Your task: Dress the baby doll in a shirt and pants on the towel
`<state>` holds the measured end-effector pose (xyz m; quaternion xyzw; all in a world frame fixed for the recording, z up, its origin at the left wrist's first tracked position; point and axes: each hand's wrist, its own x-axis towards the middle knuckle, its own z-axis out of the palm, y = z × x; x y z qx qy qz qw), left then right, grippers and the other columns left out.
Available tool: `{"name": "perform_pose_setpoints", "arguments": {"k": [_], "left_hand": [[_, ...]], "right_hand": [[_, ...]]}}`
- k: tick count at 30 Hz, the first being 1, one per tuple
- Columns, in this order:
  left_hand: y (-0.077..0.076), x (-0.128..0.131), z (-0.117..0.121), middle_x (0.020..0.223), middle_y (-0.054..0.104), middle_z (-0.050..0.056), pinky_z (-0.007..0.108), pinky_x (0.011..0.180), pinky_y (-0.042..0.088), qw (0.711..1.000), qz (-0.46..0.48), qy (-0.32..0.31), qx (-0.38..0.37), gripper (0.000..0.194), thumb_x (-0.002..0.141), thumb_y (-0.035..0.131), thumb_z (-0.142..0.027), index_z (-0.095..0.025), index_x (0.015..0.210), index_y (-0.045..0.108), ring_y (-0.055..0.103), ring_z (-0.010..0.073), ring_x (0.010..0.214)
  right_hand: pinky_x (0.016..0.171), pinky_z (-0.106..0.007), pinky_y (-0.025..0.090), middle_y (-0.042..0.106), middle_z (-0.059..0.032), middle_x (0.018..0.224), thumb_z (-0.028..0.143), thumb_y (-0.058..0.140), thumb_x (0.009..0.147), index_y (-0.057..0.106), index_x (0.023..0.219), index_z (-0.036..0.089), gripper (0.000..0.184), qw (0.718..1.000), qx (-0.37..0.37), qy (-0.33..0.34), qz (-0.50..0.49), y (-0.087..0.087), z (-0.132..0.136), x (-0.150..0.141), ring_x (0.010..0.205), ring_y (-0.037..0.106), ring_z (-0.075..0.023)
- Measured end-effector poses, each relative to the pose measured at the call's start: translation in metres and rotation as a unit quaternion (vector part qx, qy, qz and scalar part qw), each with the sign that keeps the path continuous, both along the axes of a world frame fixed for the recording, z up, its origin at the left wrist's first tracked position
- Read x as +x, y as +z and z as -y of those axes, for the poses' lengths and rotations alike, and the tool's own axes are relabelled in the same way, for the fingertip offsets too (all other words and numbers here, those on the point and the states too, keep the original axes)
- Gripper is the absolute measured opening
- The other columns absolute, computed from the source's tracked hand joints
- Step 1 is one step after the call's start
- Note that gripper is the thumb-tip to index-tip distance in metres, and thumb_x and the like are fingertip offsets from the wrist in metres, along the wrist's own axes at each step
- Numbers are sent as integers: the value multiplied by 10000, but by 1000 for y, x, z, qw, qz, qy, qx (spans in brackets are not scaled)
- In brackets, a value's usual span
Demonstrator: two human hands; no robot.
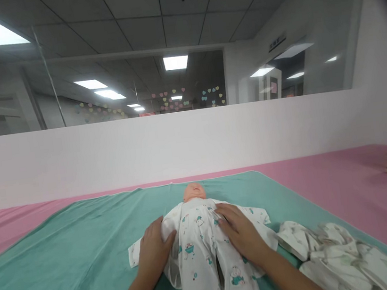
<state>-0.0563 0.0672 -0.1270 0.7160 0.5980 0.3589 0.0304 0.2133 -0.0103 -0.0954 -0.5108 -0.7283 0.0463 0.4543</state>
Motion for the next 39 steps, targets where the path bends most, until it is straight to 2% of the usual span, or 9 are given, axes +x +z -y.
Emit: {"name": "perform_pose_setpoints", "arguments": {"k": [3, 6, 10, 17, 21, 26, 30, 32, 39], "left_hand": [[1, 4, 2, 1198, 547, 109, 378, 903, 372, 999, -30, 29, -11, 441, 814, 462, -417, -166, 1176, 485, 485, 268, 1122], [6, 1, 3, 1042, 572, 79, 326, 747, 391, 998, -52, 36, -29, 247, 844, 419, -383, -195, 972, 515, 542, 236, 959], [9, -6, 3, 930, 552, 43, 282, 618, 330, 995, -77, 41, -40, 245, 896, 330, -372, -208, 784, 473, 543, 185, 777], [14, -24, 5, 815, 540, 38, 270, 596, 278, 994, -62, 94, -10, 185, 880, 343, -266, -204, 720, 413, 500, 177, 754], [13, -35, 8, 698, 509, 12, 267, 541, 235, 990, -1, 139, -27, 154, 840, 347, -192, -214, 690, 373, 456, 164, 639], [10, -38, 6, 720, 551, 14, 262, 529, 244, 981, 98, 161, -52, 103, 762, 394, -135, -224, 719, 424, 477, 178, 656], [8, -37, 1, 768, 584, 19, 260, 542, 268, 979, 105, 162, -60, 123, 747, 403, -129, -230, 741, 474, 504, 185, 697], [7, -38, -2, 789, 596, 21, 259, 549, 278, 978, 109, 164, -64, 126, 748, 410, -138, -229, 745, 496, 515, 184, 708], [6, -41, -5, 796, 618, 21, 253, 565, 316, 976, 123, 163, -72, 154, 740, 422, -141, -231, 748, 548, 538, 189, 735]], "right_hand": [[1106, -471, 218, 380, 6, 1434, 374, 425, 900, 499, 1268, 311, 381, 993, -62, 87, 57, 4, 10, -25, 1347, 262, -240], [1125, -499, 144, 315, 58, 1471, 377, 460, 882, 483, 1286, 346, 406, 983, -97, 106, 111, 9, 15, -33, 1387, 158, -248], [1136, -473, 133, 274, 78, 1486, 427, 385, 914, 419, 1342, 358, 435, 981, -125, 96, 113, 13, 16, -33, 1395, 138, -220], [1140, -463, 134, 284, 79, 1481, 511, 311, 923, 425, 1343, 356, 463, 982, -140, 78, 96, 14, 18, -40, 1397, 137, -212], [1136, -434, 156, 289, 86, 1478, 507, 252, 938, 404, 1359, 348, 475, 982, -145, 49, 113, 17, 13, -47, 1394, 151, -190], [1122, -415, 166, 316, 12, 1475, 482, 236, 940, 399, 1375, 251, 519, 962, -113, 14, 247, 30, -11, -66, 1381, 193, -211], [1064, -403, 257, 438, -85, 1396, 413, 293, 926, 475, 1303, 162, 489, 909, -94, -4, 405, 44, -44, -93, 1292, 356, -244], [1028, -394, 298, 525, -86, 1308, 418, 413, 872, 585, 1160, 181, 411, 895, -110, 19, 432, 48, -62, -109, 1215, 439, -257], [858, -431, 420, 608, -150, 1141, 307, 629, 707, 607, 1054, 166, 375, 848, -182, 43, 496, 40, -108, -152, 1058, 545, -309]]}}
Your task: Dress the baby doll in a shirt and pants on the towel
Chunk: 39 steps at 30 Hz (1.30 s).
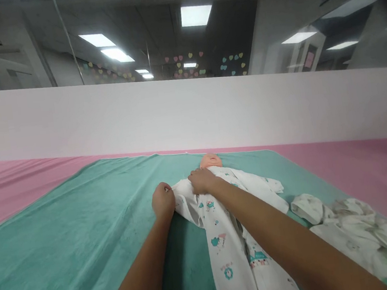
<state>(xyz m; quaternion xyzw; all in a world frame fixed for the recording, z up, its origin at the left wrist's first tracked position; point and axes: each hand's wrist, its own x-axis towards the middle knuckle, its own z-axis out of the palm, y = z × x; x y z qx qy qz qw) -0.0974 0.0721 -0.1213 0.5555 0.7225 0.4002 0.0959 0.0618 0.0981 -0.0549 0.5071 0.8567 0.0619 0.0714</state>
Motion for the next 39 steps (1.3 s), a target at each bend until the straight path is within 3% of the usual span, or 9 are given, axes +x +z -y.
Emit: {"name": "perform_pose_setpoints", "arguments": {"k": [5, 13, 17, 23, 27, 39], "left_hand": [[1, -1, 1, 784, 629, 31, 260, 575, 348, 1000, 1, -2, 0, 164, 742, 429, -146, -224, 748, 574, 551, 194, 720], [4, -2, 4, 742, 621, 27, 268, 574, 357, 1000, 13, 0, 10, 168, 700, 447, -157, -233, 739, 591, 544, 204, 693], [6, -5, 8, 728, 611, 31, 273, 568, 351, 1000, 23, 10, 16, 160, 684, 453, -157, -230, 736, 586, 540, 208, 689], [10, -8, 11, 756, 616, 56, 292, 573, 347, 999, 34, 33, 15, 173, 662, 466, -159, -223, 769, 585, 549, 238, 722], [9, -11, 10, 794, 630, 55, 303, 589, 362, 998, 47, 49, -1, 198, 649, 476, -163, -239, 790, 593, 563, 251, 763], [8, -19, 14, 827, 627, 68, 321, 620, 398, 992, 89, 90, -5, 232, 631, 472, -149, -230, 817, 584, 580, 260, 784]], "right_hand": [[842, -480, 428, 662, -115, 1038, 181, 710, 613, 599, 1039, 200, 441, 997, -58, -22, 42, -1, -19, -12, 988, 595, -310], [771, -423, 482, 648, -105, 1068, 246, 645, 713, 564, 1081, 221, 377, 997, -51, -14, 47, 8, -17, 3, 995, 597, -287], [757, -427, 493, 620, -120, 1114, 290, 639, 719, 559, 1081, 213, 378, 997, -35, -31, 56, 22, -8, 16, 1019, 579, -296], [792, -462, 485, 568, -143, 1197, 192, 661, 683, 510, 1176, 201, 515, 992, -5, -104, 70, 49, 2, 34, 1082, 539, -319], [774, -444, 496, 569, -144, 1191, 190, 660, 678, 496, 1193, 202, 540, 989, 13, -131, 65, 59, 3, 51, 1094, 531, -319], [697, -368, 504, 618, -115, 1088, 207, 695, 624, 509, 1156, 220, 564, 991, 23, -130, 35, 60, -3, 78, 937, 615, -275]]}}
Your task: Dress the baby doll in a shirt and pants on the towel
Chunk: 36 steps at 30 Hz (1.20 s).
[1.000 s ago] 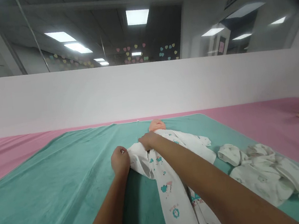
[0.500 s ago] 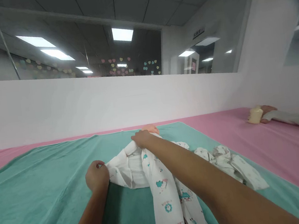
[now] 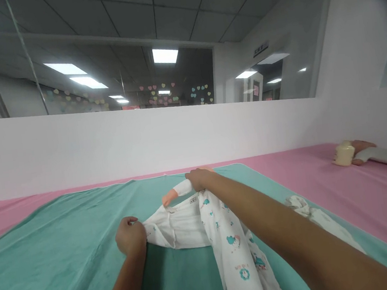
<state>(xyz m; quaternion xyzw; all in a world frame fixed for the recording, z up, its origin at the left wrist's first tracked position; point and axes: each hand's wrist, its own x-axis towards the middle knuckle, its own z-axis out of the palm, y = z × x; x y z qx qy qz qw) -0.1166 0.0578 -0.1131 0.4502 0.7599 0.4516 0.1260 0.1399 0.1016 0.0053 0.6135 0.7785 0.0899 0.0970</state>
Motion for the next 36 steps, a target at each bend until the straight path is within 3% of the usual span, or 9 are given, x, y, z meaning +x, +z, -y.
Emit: {"name": "perform_pose_setpoints", "arguments": {"k": [7, 15, 19, 26, 30, 33, 34, 36], "left_hand": [[3, 2, 1, 822, 640, 71, 331, 637, 413, 999, 29, -8, 10, 202, 653, 465, -175, -232, 804, 588, 584, 263, 786], [3, 5, -6, 742, 641, 36, 273, 557, 423, 994, 96, -48, 30, 214, 687, 443, -249, -202, 844, 580, 582, 191, 650], [-1, 5, -13, 725, 644, 19, 251, 529, 411, 989, 112, -89, 37, 230, 659, 458, -245, -200, 836, 597, 572, 172, 629], [-9, 2, -20, 625, 624, 2, 242, 524, 415, 983, 115, -143, 31, 213, 648, 483, -269, -187, 803, 604, 561, 164, 581], [-8, 3, -19, 665, 633, 10, 242, 517, 413, 984, 105, -141, 26, 231, 656, 480, -284, -177, 816, 608, 552, 160, 579], [-6, 6, -16, 697, 650, 16, 252, 559, 421, 986, 81, -148, 18, 207, 662, 486, -281, -185, 792, 615, 577, 177, 638], [-4, 8, -14, 717, 657, 19, 258, 580, 423, 986, 70, -152, 16, 195, 664, 487, -275, -189, 782, 616, 585, 184, 667], [-1, 11, -11, 756, 664, 24, 269, 617, 425, 986, 47, -158, 12, 182, 674, 478, -260, -199, 776, 615, 593, 197, 715]], "right_hand": [[694, -369, 504, 593, -119, 1130, 216, 680, 646, 486, 1159, 220, 549, 1000, 11, 16, -16, -7, 9, -10, 978, 592, -270], [795, -503, 455, 598, -144, 1119, 233, 633, 708, 518, 1100, 191, 411, 998, 18, 60, -14, -41, 14, -58, 1023, 563, -309], [824, -529, 427, 627, -134, 1068, 275, 639, 714, 558, 1019, 188, 327, 993, 8, 114, -17, -55, 22, -88, 1001, 572, -311], [838, -425, 445, 634, -98, 1059, 290, 614, 722, 564, 979, 164, 290, 962, 26, 264, -61, -78, 67, -134, 975, 580, -254], [743, -378, 475, 657, -61, 972, 271, 546, 751, 585, 906, 178, 185, 938, 44, 312, -146, -72, 99, -114, 863, 608, -228], [819, -346, 453, 651, -30, 1045, 281, 516, 803, 594, 1004, 219, 225, 916, 77, 313, -239, -61, 114, -75, 948, 591, -204], [860, -340, 437, 639, -30, 1093, 303, 504, 824, 581, 1066, 224, 266, 909, 104, 297, -274, -59, 115, -58, 996, 573, -199], [941, -332, 388, 606, -38, 1178, 341, 461, 871, 550, 1164, 225, 327, 906, 161, 198, -338, -61, 111, -17, 1090, 528, -190]]}}
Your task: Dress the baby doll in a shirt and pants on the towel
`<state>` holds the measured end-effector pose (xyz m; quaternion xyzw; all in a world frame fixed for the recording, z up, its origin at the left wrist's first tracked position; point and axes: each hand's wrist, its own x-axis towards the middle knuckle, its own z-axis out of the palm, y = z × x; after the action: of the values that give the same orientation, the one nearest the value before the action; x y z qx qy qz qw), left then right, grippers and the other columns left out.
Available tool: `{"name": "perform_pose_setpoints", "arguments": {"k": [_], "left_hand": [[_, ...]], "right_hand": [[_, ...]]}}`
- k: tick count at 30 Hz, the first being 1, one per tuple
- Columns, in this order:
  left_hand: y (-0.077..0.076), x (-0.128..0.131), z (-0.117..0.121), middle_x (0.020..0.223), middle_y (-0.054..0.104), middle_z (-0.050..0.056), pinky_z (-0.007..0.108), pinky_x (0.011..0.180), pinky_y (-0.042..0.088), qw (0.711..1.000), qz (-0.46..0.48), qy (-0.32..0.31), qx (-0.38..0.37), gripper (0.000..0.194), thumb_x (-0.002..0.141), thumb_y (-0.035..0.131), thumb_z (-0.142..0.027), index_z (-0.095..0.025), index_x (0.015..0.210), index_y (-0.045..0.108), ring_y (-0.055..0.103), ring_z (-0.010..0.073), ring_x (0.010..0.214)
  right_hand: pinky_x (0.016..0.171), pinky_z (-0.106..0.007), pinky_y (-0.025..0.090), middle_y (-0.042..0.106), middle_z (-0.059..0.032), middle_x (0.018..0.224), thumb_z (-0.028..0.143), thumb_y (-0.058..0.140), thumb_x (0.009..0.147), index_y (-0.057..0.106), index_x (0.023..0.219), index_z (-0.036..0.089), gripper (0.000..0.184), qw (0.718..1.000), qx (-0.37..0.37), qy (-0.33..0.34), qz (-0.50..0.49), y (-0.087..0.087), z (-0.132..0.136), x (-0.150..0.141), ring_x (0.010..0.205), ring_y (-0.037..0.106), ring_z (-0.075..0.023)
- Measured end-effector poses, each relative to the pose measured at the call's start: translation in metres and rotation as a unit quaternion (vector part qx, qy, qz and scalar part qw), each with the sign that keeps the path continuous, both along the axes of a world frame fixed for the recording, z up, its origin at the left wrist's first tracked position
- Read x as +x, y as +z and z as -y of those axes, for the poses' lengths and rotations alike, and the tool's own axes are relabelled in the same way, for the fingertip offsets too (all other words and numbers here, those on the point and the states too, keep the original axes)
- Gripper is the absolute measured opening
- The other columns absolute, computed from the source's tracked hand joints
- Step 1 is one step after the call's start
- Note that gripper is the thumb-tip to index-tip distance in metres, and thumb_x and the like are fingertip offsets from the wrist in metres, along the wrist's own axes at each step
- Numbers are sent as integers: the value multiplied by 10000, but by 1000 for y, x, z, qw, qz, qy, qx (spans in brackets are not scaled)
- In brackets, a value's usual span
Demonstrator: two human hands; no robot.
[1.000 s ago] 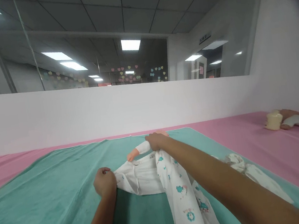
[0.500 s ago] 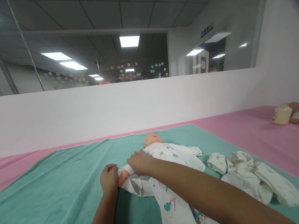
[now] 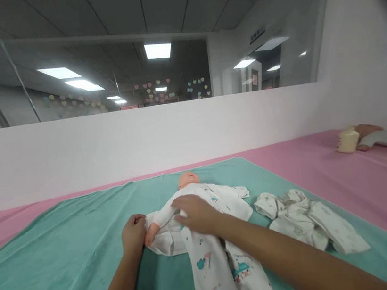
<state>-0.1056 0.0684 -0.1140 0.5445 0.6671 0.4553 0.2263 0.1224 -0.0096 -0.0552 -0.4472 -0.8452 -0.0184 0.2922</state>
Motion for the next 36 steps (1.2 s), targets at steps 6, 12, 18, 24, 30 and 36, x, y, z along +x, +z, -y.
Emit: {"name": "perform_pose_setpoints", "arguments": {"k": [6, 12, 18, 24, 30, 36], "left_hand": [[8, 8, 9, 818, 650, 48, 301, 650, 436, 997, -74, -3, 8, 209, 732, 430, -254, -203, 853, 592, 594, 223, 761], [4, 27, 13, 1117, 587, 97, 356, 886, 409, 949, -269, -56, 155, 328, 867, 341, -346, -168, 1050, 547, 530, 245, 1050], [-1, 65, 29, 1315, 464, 82, 343, 885, 388, 897, -396, -160, 114, 473, 880, 384, -309, -220, 1344, 363, 478, 232, 1141], [-4, 66, 29, 1165, 527, 106, 329, 805, 386, 876, -455, -133, 93, 487, 921, 294, -381, -203, 1373, 320, 506, 244, 1048], [-3, 59, 31, 1172, 524, 112, 336, 804, 381, 873, -461, -133, 87, 480, 936, 238, -408, -189, 1346, 359, 485, 249, 1049], [-3, 55, 30, 1151, 534, 107, 323, 770, 395, 862, -484, -125, 80, 472, 944, 231, -413, -184, 1337, 357, 508, 236, 1018]], "right_hand": [[1019, -365, 290, 501, -97, 1329, 312, 266, 947, 489, 1280, 171, 425, 968, -56, -230, -78, -48, -15, 121, 1231, 423, -205], [1072, -429, 137, 387, -71, 1433, 365, 420, 888, 422, 1348, 212, 485, 950, -62, -299, -64, -84, -25, 154, 1330, 277, -258], [938, -422, 304, 593, -141, 1169, 374, 382, 892, 584, 1139, 147, 392, 899, -80, -419, -98, -83, -35, 174, 1108, 492, -287], [873, -318, 361, 572, -120, 1169, 336, 441, 868, 621, 1056, 160, 314, 885, -91, -442, -117, -85, -37, 192, 1071, 509, -252], [790, -322, 400, 599, -152, 1024, 319, 423, 876, 599, 1052, 121, 318, 849, -120, -499, -130, -85, -38, 205, 940, 581, -255], [753, -345, 403, 607, -160, 962, 336, 424, 886, 597, 928, 105, 291, 835, -140, -518, -120, -87, -40, 212, 938, 588, -289]]}}
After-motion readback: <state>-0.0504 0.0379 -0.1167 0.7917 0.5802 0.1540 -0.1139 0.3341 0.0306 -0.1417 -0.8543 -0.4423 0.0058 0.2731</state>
